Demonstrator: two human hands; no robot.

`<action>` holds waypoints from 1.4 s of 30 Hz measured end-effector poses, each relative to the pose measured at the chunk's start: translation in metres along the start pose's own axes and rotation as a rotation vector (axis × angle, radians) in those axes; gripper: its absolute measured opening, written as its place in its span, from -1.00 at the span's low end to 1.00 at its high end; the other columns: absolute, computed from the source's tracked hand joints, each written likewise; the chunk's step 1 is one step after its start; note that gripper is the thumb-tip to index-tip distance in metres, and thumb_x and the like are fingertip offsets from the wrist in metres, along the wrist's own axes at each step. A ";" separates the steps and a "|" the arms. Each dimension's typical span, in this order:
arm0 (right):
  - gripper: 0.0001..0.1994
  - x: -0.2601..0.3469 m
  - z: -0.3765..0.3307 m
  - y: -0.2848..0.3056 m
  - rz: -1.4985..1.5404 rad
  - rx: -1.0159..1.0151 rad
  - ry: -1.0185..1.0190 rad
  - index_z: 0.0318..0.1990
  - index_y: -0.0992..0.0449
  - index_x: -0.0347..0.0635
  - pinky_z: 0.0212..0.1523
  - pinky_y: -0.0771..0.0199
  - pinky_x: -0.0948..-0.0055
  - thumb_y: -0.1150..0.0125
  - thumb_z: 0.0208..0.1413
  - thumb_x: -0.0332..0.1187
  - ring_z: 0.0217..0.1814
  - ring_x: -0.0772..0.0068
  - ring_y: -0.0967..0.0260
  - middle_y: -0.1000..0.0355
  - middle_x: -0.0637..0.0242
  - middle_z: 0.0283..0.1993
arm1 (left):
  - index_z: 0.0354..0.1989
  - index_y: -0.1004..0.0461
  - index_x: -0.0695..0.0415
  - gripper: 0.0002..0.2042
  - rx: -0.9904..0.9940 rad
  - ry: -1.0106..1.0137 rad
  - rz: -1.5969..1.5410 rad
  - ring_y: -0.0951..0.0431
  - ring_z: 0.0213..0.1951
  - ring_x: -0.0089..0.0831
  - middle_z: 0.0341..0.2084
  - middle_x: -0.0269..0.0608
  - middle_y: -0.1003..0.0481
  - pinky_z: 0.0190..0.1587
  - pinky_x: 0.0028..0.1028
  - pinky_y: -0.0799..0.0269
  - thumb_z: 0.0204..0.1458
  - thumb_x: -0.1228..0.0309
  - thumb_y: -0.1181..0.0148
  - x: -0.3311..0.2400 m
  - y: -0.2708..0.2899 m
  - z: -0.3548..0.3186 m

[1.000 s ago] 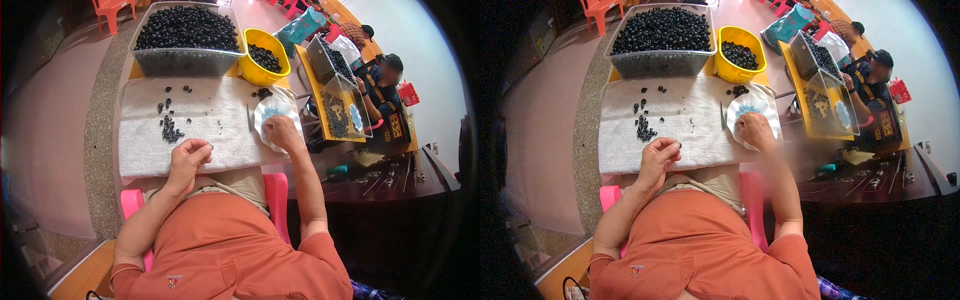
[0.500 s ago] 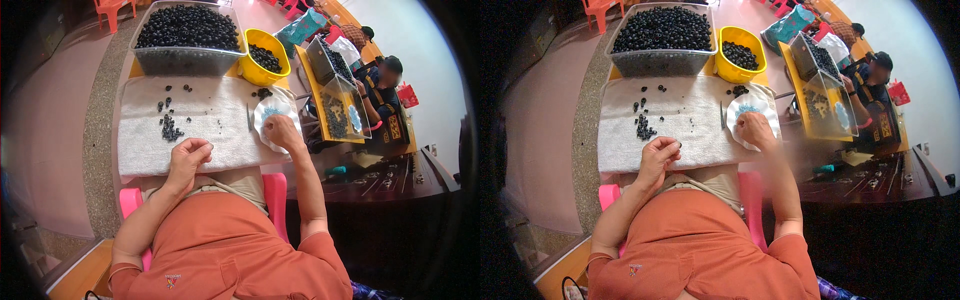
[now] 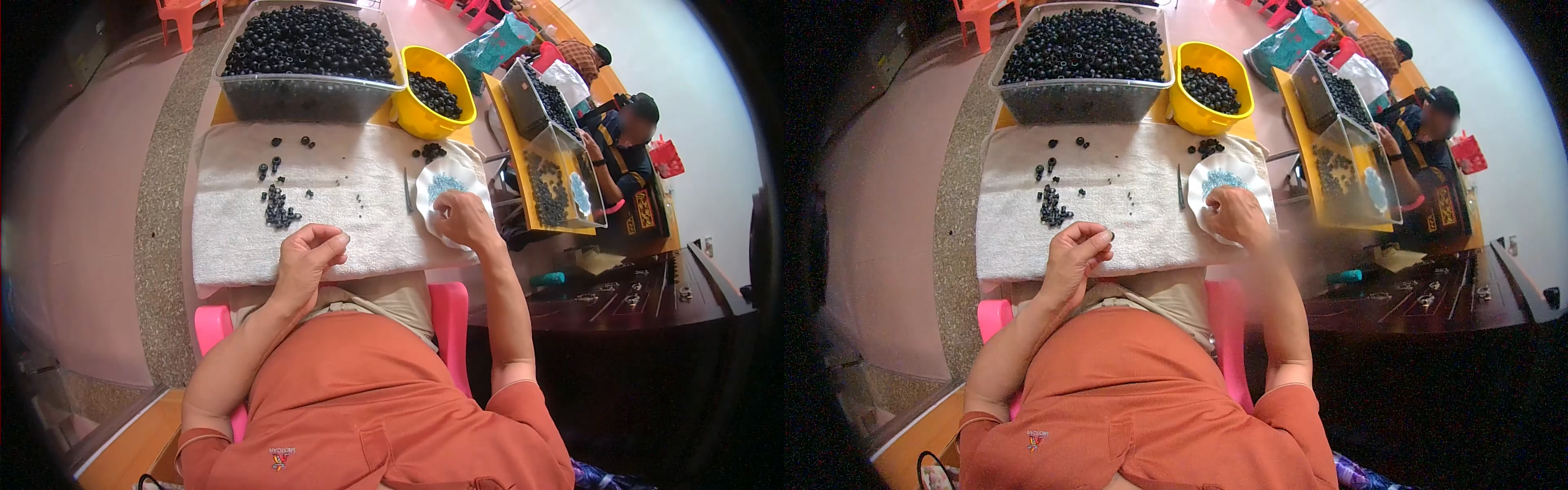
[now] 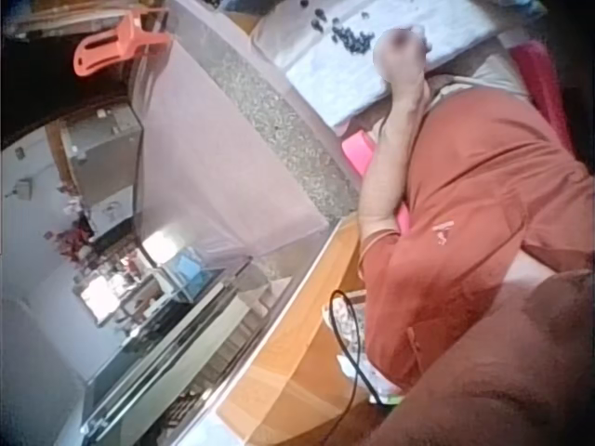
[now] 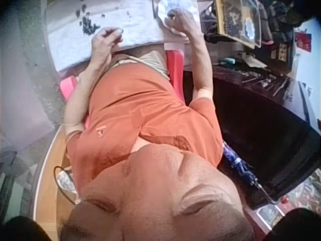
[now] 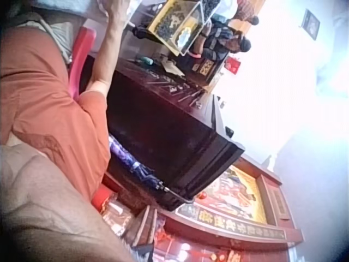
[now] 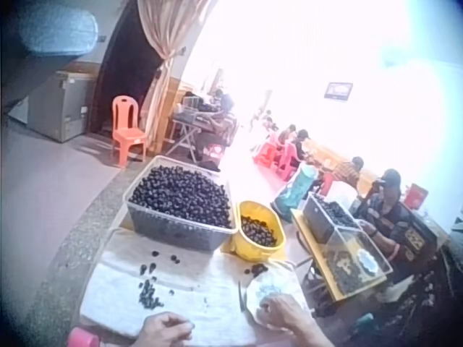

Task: Sorting small black components from a large container into a small dish.

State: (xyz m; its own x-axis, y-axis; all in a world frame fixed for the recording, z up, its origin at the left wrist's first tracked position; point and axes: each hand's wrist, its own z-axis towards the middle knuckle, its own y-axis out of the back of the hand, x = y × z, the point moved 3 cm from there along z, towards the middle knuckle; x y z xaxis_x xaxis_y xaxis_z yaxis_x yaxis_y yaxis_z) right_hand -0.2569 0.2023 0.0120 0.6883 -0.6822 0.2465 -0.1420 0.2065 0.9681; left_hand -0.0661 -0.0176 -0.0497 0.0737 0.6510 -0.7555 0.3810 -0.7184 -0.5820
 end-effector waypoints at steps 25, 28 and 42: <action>-0.89 0.055 -0.005 -0.008 0.684 -0.269 0.222 -0.42 -0.51 -0.32 -0.35 -0.44 0.56 -0.14 -0.16 -0.64 -0.40 0.54 -0.42 -0.48 0.29 -0.40 | -0.25 -0.52 0.18 -0.87 0.015 -0.040 0.048 -0.49 -0.41 -0.59 -0.43 -0.34 -0.51 -0.26 -0.58 -0.47 0.07 0.45 -0.28 0.004 0.001 0.002; -0.90 0.092 -0.001 -0.022 0.859 -0.100 0.279 -0.40 -0.50 -0.35 -0.30 -0.41 0.62 -0.12 -0.14 -0.64 -0.34 0.60 -0.39 -0.46 0.33 -0.39 | -0.25 -0.52 0.18 -0.88 0.020 -0.028 0.070 -0.49 -0.42 -0.59 -0.43 -0.34 -0.52 -0.27 -0.58 -0.47 0.07 0.45 -0.28 0.003 0.000 0.001; -0.90 0.110 0.009 -0.045 0.944 0.186 0.195 -0.32 -0.52 -0.33 -0.24 -0.43 0.63 -0.18 -0.03 -0.61 -0.32 0.64 -0.40 -0.47 0.40 -0.36 | -0.26 -0.53 0.17 -0.90 0.090 -0.047 0.075 -0.48 -0.43 -0.65 -0.46 -0.36 -0.53 -0.33 -0.64 -0.42 0.07 0.48 -0.27 0.002 0.003 0.002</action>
State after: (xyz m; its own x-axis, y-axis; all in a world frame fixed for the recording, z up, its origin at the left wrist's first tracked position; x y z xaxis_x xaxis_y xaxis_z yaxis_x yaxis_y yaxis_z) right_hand -0.1813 0.1119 -0.0040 0.3379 -0.1623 0.9271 -0.7925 0.4824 0.3733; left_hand -0.0667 -0.0188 -0.0540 0.0547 0.5842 -0.8097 0.2918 -0.7849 -0.5466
